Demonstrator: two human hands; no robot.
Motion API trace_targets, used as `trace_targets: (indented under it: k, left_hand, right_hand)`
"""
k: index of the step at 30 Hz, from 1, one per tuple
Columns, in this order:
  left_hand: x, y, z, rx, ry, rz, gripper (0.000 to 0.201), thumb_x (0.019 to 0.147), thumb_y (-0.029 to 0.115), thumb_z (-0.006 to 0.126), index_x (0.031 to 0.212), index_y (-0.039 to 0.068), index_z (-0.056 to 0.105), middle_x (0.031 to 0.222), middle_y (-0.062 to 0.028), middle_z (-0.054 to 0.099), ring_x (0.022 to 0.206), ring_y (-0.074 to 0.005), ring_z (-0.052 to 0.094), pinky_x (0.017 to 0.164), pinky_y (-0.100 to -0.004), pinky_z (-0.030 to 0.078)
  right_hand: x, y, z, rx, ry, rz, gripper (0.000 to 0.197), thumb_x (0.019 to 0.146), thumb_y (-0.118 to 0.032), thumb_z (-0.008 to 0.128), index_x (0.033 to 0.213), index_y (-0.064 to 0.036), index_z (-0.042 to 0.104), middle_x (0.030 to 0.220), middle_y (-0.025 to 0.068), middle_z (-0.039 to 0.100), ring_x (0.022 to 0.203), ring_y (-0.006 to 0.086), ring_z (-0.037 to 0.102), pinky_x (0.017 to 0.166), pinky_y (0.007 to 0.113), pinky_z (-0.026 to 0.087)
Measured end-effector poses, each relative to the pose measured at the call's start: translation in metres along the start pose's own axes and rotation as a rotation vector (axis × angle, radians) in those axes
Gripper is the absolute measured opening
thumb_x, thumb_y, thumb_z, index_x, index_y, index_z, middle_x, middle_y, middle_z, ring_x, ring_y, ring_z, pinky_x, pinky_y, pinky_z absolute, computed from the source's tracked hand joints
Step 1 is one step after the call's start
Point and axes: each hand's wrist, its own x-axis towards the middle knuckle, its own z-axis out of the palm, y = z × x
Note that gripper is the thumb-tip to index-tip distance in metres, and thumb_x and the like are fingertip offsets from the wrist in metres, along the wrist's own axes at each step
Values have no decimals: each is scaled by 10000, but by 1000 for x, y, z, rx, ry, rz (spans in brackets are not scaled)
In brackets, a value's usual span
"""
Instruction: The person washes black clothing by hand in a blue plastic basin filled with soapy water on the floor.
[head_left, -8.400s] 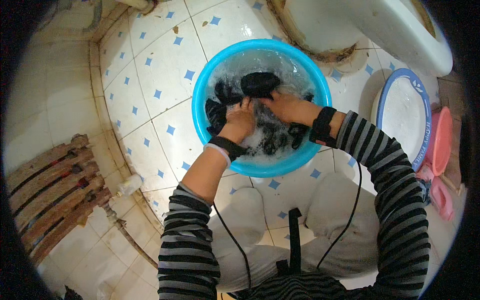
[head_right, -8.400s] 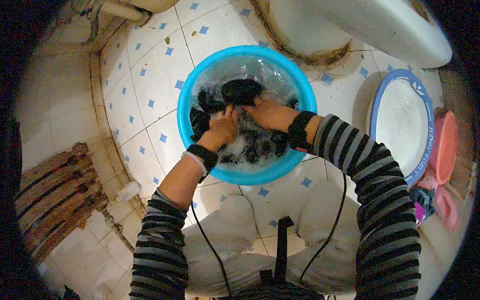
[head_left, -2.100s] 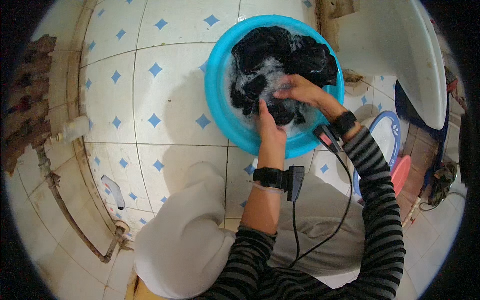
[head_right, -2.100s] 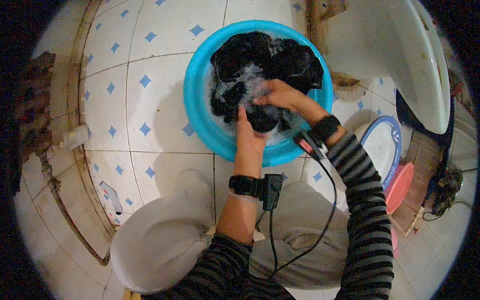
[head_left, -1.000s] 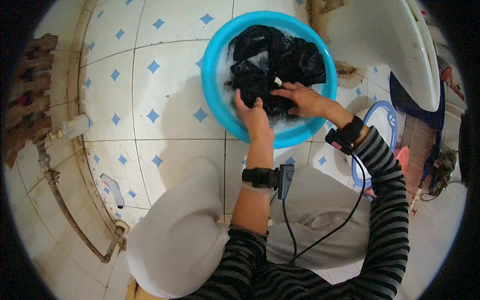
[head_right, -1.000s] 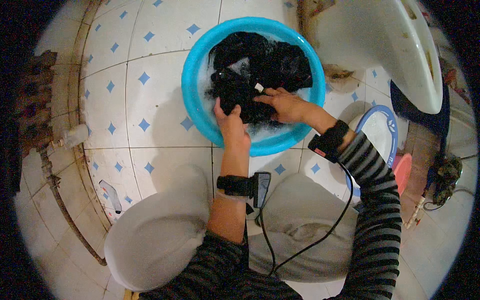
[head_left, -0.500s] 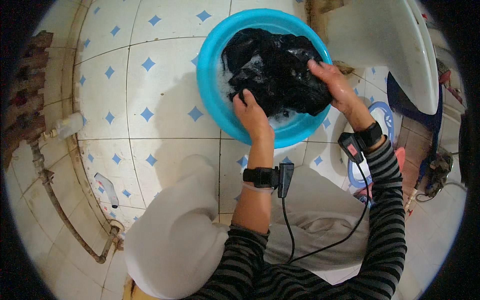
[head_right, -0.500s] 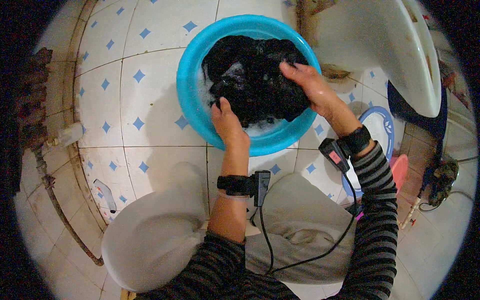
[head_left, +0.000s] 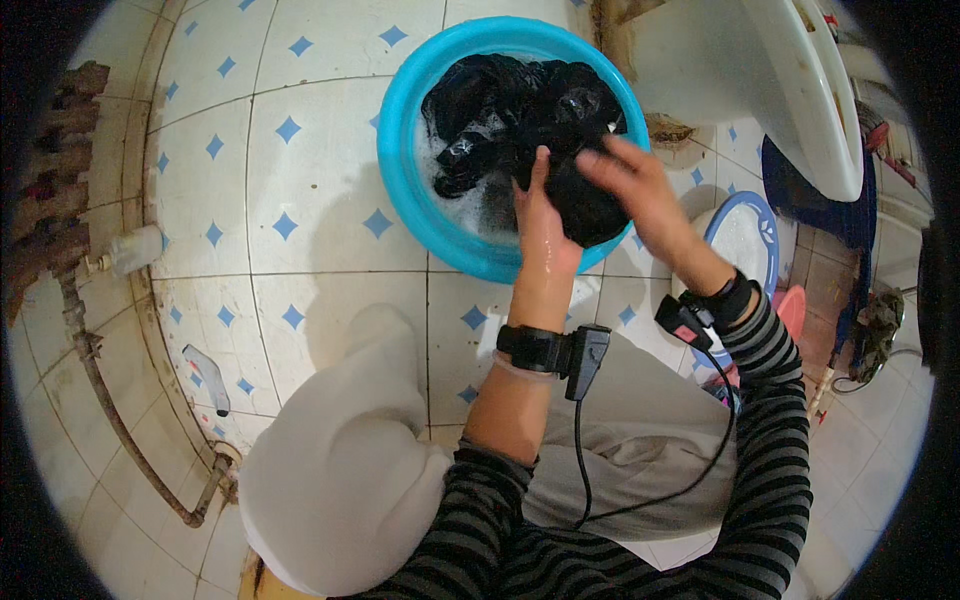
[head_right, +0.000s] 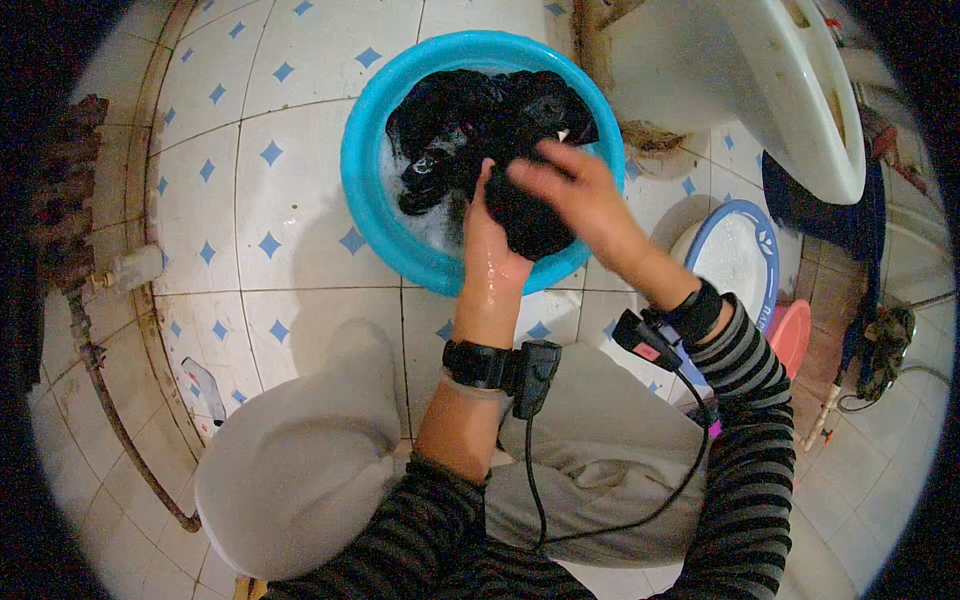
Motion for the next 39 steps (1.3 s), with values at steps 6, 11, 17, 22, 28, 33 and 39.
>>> trace_targets:
  k: [6,11,17,22,28,33,39]
  left_hand:
    - [-17,-15,18,122,334,209,568,729,311,569,1112,-24,317,1074,-118,427,942,-204,451,788,-299,388]
    - [-26,-18,26,221,307,149,377,760,287,487,1041,38,446,996,-50,494,897,-164,473,781,-292,375]
    - [-36,-23,35,408,316,74,554,713,314,581,1083,-47,382,1079,-109,432,965,-185,429,821,-274,341]
    - [-23,-28,8,69,196,81,556,740,396,526,1125,32,357,1087,-103,429,1000,-203,414,846,-315,339]
    - [-16,-7,-4,-46,5,9,237,751,210,481,904,29,478,816,-74,501,734,-176,517,641,-282,428]
    - [-28,-14,17,169,310,310,215,759,160,410,877,0,494,828,-85,510,712,-171,503,623,-279,414]
    - [-23,-12,1,401,145,394,224,699,94,385,824,-43,510,738,-82,511,675,-145,457,644,-272,389]
  right_hand:
    - [-6,43,15,-477,200,-382,326,726,-173,554,966,-19,396,893,171,435,823,290,448,726,309,362]
    - [19,37,-4,190,99,114,330,737,-237,552,995,-62,443,906,82,507,791,154,482,691,238,391]
    - [14,23,-20,266,108,139,244,706,-178,583,894,-45,500,806,59,534,692,125,510,604,242,426]
    - [12,10,-16,190,215,-10,137,705,-148,586,768,-38,534,701,38,533,635,110,498,568,225,410]
    - [-12,9,10,-444,61,-454,182,646,-106,627,742,-22,497,687,83,501,631,155,485,589,251,391]
    - [-3,29,7,-608,107,-718,140,637,-56,593,729,-4,501,692,134,505,609,268,500,547,315,405]
    - [-6,24,4,-677,36,-700,109,630,-33,563,709,6,498,671,158,509,609,329,499,538,341,409]
